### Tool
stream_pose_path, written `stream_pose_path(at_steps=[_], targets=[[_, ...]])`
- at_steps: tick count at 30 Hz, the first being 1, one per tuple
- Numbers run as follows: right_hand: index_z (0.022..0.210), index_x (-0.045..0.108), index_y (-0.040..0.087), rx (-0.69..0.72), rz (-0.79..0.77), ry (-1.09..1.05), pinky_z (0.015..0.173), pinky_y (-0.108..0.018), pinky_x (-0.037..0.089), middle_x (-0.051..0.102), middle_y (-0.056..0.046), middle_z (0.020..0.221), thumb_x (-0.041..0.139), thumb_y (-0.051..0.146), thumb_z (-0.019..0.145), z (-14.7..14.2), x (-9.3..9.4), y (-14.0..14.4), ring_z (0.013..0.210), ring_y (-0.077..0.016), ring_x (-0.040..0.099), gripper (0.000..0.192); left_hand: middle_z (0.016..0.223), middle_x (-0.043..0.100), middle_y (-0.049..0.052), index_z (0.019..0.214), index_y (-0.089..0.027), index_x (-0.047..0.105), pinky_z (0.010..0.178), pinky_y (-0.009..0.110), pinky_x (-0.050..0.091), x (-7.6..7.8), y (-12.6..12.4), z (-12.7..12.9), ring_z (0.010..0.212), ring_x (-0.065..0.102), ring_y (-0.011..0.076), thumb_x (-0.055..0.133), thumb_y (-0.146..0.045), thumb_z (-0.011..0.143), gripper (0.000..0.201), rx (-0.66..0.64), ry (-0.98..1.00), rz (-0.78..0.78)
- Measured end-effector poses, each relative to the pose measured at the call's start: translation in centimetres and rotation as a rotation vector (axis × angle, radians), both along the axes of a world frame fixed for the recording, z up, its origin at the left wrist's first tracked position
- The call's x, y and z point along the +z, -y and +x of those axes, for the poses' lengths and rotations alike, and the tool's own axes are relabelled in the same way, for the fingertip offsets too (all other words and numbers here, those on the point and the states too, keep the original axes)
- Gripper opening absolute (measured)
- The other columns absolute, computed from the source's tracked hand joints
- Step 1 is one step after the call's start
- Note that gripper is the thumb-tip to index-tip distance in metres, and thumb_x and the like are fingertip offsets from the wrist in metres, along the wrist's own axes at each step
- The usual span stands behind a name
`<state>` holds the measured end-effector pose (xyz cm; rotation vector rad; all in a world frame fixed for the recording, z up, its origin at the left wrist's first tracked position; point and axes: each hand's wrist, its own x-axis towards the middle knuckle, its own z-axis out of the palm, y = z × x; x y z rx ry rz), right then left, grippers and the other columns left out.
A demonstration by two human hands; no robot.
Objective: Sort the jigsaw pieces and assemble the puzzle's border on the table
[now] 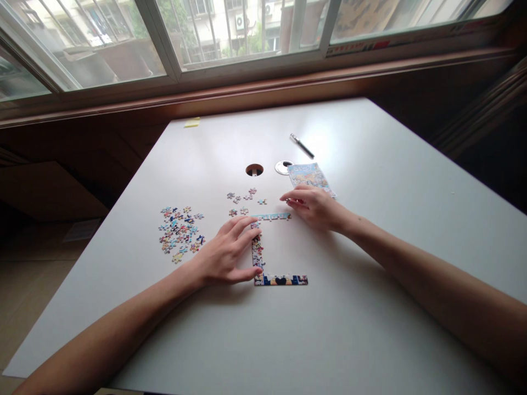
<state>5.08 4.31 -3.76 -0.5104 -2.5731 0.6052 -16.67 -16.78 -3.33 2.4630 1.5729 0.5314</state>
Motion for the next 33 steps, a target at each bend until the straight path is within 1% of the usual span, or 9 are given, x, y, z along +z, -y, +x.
stream_pose_path(at_steps=[4, 8, 14, 19, 27, 30, 33], targets=[[0.105, 0.075, 0.019, -0.031, -0.071, -0.011, 0.073, -0.035, 0.048, 0.07, -0.006, 0.085, 0.058, 0.026, 0.09, -0.13, 0.04, -0.13, 0.076, -0.018, 0.061, 0.024, 0.152, 0.037, 0.018, 0.14, -0.018, 0.043, 0.12, 0.057, 0.032, -0.05, -0.02, -0.01, 0.143, 0.031, 0.0369, 0.061, -0.059, 0.087, 0.07, -0.001, -0.008, 0.007], [0.105, 0.075, 0.018, -0.036, -0.175, -0.034, 0.07, -0.033, 0.048, 0.069, -0.004, 0.079, 0.065, 0.028, 0.084, -0.22, -0.16, -0.3, 0.072, -0.0159, 0.059, 0.025, 0.152, 0.038, 0.018, 0.14, -0.018, 0.042, 0.119, 0.057, 0.032, -0.09, -0.02, -0.05, 0.143, 0.031, 0.0369, 0.061, -0.059, 0.087, 0.07, -0.008, -0.003, 0.013], [0.106, 0.075, 0.018, -0.017, -0.277, -0.033, 0.067, -0.033, 0.048, 0.069, -0.002, 0.075, 0.066, 0.029, 0.082, -0.21, -0.28, -0.29, 0.066, -0.0141, 0.058, 0.028, 0.151, 0.038, 0.018, 0.139, -0.018, 0.043, 0.118, 0.057, 0.033, -0.15, 0.01, -0.08, 0.142, 0.032, 0.0372, 0.062, -0.058, 0.087, 0.067, -0.013, 0.007, 0.023], [0.107, 0.075, 0.018, -0.01, -0.292, -0.039, 0.067, -0.033, 0.049, 0.069, -0.002, 0.077, 0.065, 0.028, 0.082, -0.25, -0.4, -0.32, 0.068, -0.0149, 0.059, 0.028, 0.151, 0.038, 0.018, 0.139, -0.018, 0.043, 0.118, 0.058, 0.033, -0.09, 0.01, -0.07, 0.142, 0.032, 0.0374, 0.062, -0.057, 0.087, 0.067, -0.014, 0.008, 0.022], [0.117, 0.072, 0.018, -0.038, -0.256, -0.011, 0.071, -0.034, 0.048, 0.071, -0.005, 0.085, 0.058, 0.027, 0.087, -0.19, -0.11, -0.13, 0.077, -0.0175, 0.062, 0.035, 0.151, 0.039, 0.018, 0.139, -0.019, 0.044, 0.118, 0.059, 0.033, -0.02, -0.01, -0.04, 0.142, 0.033, 0.038, 0.062, -0.057, 0.087, 0.067, -0.011, 0.018, 0.011], [0.115, 0.072, 0.018, -0.016, -0.259, -0.021, 0.068, -0.033, 0.047, 0.069, -0.005, 0.084, 0.055, 0.022, 0.085, -0.18, 0.03, -0.13, 0.074, -0.0165, 0.06, 0.034, 0.151, 0.039, 0.018, 0.139, -0.019, 0.044, 0.118, 0.059, 0.033, -0.02, -0.01, -0.05, 0.142, 0.033, 0.0378, 0.061, -0.058, 0.087, 0.066, -0.011, 0.017, 0.014], [0.11, 0.074, 0.017, 0.0, -0.227, -0.035, 0.066, -0.032, 0.046, 0.066, -0.004, 0.079, 0.055, 0.021, 0.084, -0.23, 0.12, -0.18, 0.069, -0.0148, 0.056, 0.032, 0.151, 0.039, 0.018, 0.139, -0.019, 0.045, 0.118, 0.059, 0.033, -0.03, 0.0, -0.06, 0.142, 0.032, 0.0377, 0.061, -0.058, 0.088, 0.066, -0.01, 0.013, 0.011]])
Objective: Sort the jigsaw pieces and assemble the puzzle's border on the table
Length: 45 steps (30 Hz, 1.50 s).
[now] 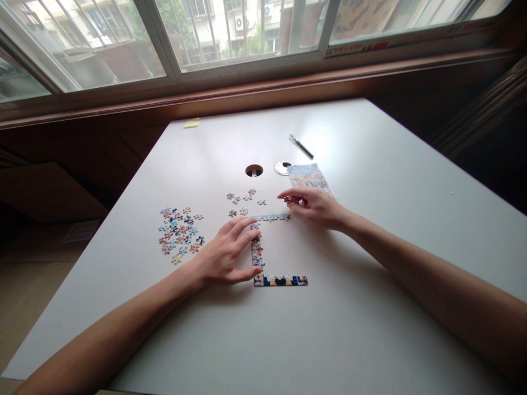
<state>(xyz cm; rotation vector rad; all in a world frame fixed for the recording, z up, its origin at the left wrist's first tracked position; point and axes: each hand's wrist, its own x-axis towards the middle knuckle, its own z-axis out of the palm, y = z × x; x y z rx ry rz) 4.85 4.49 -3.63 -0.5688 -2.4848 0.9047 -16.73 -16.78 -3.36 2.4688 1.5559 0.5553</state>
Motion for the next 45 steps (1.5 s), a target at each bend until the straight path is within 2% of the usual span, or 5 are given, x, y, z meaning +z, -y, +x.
stream_pose_path(at_steps=[12, 20, 26, 33, 45], targets=[[0.114, 0.067, 0.019, -0.051, 0.066, 0.058, 0.074, -0.036, 0.048, 0.072, -0.007, 0.088, 0.054, 0.03, 0.093, 0.24, 0.24, 0.33, 0.079, -0.02, 0.065, 0.028, 0.151, 0.039, 0.018, 0.139, -0.019, 0.043, 0.118, 0.059, 0.033, -0.09, 0.02, -0.06, 0.142, 0.033, 0.0374, 0.062, -0.057, 0.087, 0.067, -0.005, 0.003, 0.011], [0.11, 0.061, 0.019, -0.049, 0.029, 0.019, 0.078, -0.036, 0.05, 0.074, -0.007, 0.089, 0.049, 0.02, 0.092, 0.17, 0.51, 0.58, 0.082, -0.0196, 0.068, 0.021, 0.151, 0.039, 0.018, 0.139, -0.02, 0.043, 0.118, 0.058, 0.033, -0.13, -0.02, -0.07, 0.142, 0.033, 0.0374, 0.062, -0.057, 0.087, 0.067, 0.0, 0.005, 0.004], [0.1, 0.065, 0.019, -0.066, 0.088, -0.005, 0.071, -0.033, 0.049, 0.071, -0.006, 0.085, 0.056, 0.023, 0.09, 0.08, 0.24, 0.36, 0.073, -0.0168, 0.063, 0.014, 0.151, 0.038, 0.018, 0.139, -0.02, 0.043, 0.118, 0.059, 0.033, 0.01, -0.01, 0.02, 0.142, 0.033, 0.0377, 0.062, -0.057, 0.087, 0.066, -0.001, 0.011, -0.003], [0.097, 0.072, 0.018, -0.024, 0.151, -0.092, 0.075, -0.036, 0.053, 0.065, -0.009, 0.095, 0.059, 0.027, 0.09, 0.12, -0.13, -0.07, 0.075, -0.0163, 0.062, 0.017, 0.152, 0.037, 0.017, 0.14, -0.02, 0.043, 0.118, 0.059, 0.032, -0.08, 0.04, -0.03, 0.142, 0.032, 0.0375, 0.061, -0.059, 0.088, 0.067, 0.004, 0.006, -0.009], [0.095, 0.075, 0.018, -0.055, 0.112, -0.098, 0.067, -0.033, 0.056, 0.068, -0.006, 0.09, 0.063, 0.025, 0.086, 0.15, -0.29, -0.19, 0.068, -0.0142, 0.063, 0.016, 0.151, 0.038, 0.018, 0.14, -0.019, 0.042, 0.119, 0.058, 0.032, -0.12, 0.05, -0.08, 0.142, 0.032, 0.0371, 0.062, -0.057, 0.087, 0.068, -0.001, 0.0, 0.006]])
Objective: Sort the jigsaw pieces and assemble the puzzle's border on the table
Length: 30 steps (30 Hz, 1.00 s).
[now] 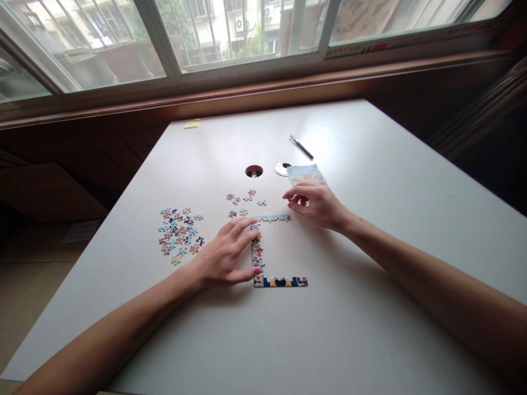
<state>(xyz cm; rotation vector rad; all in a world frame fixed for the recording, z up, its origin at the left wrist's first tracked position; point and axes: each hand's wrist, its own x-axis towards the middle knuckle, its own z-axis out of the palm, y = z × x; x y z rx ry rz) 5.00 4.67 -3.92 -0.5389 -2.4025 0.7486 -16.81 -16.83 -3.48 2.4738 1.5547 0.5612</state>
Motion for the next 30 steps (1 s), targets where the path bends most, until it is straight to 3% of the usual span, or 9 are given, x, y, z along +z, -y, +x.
stream_pose_path(at_steps=[30], targets=[[0.1, 0.078, 0.021, 0.03, 0.0, 0.046, 0.079, -0.039, 0.054, 0.071, -0.009, 0.096, 0.061, 0.025, 0.088, 0.04, 0.19, 0.07, 0.082, -0.0208, 0.065, 0.021, 0.151, 0.038, 0.018, 0.14, -0.02, 0.043, 0.118, 0.059, 0.033, 0.11, 0.0, 0.05, 0.142, 0.033, 0.0376, 0.062, -0.057, 0.087, 0.067, 0.003, 0.004, -0.006]])
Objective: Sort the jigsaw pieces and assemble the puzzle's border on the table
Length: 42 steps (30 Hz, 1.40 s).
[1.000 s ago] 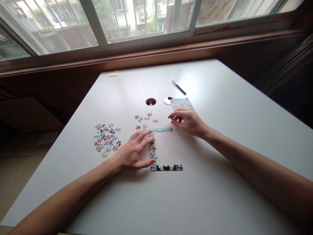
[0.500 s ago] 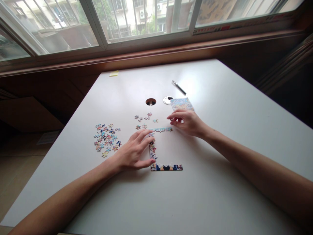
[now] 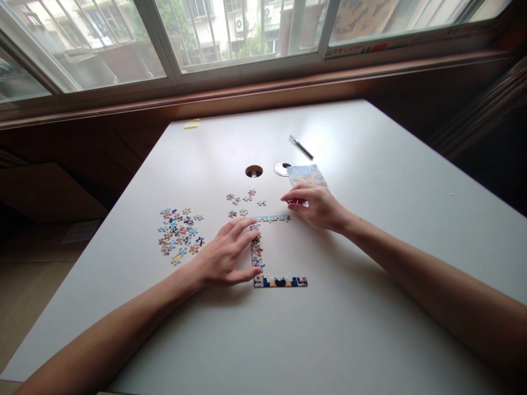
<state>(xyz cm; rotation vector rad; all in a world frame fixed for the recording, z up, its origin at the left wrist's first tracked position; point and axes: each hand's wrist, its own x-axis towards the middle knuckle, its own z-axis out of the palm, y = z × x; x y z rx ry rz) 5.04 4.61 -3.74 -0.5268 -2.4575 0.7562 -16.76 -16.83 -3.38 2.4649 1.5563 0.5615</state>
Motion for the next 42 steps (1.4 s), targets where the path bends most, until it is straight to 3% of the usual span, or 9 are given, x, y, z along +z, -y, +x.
stream_pose_path(at_steps=[14, 21, 42], targets=[[0.095, 0.075, 0.019, 0.018, 0.005, -0.016, 0.073, -0.037, 0.054, 0.068, -0.008, 0.091, 0.059, 0.02, 0.087, 0.01, 0.1, 0.14, 0.074, -0.0177, 0.063, 0.017, 0.151, 0.038, 0.018, 0.139, -0.019, 0.043, 0.118, 0.057, 0.033, -0.06, -0.01, 0.0, 0.142, 0.032, 0.0372, 0.062, -0.057, 0.088, 0.066, 0.002, -0.005, 0.0], [0.101, 0.071, 0.017, -0.002, 0.015, -0.059, 0.067, -0.032, 0.055, 0.068, -0.005, 0.083, 0.063, 0.016, 0.083, -0.12, -0.12, 0.17, 0.069, -0.0148, 0.062, 0.02, 0.151, 0.038, 0.018, 0.139, -0.019, 0.043, 0.118, 0.058, 0.034, -0.15, -0.01, 0.09, 0.142, 0.033, 0.0372, 0.062, -0.056, 0.088, 0.067, 0.0, -0.011, 0.009], [0.097, 0.073, 0.019, 0.104, 0.161, -0.12, 0.065, -0.031, 0.052, 0.067, -0.006, 0.088, 0.062, 0.016, 0.086, -0.1, 0.2, 0.37, 0.071, -0.014, 0.059, 0.016, 0.151, 0.038, 0.019, 0.139, -0.018, 0.043, 0.119, 0.057, 0.033, -0.17, -0.11, -0.03, 0.142, 0.032, 0.0365, 0.061, -0.057, 0.088, 0.067, 0.001, -0.026, 0.017]])
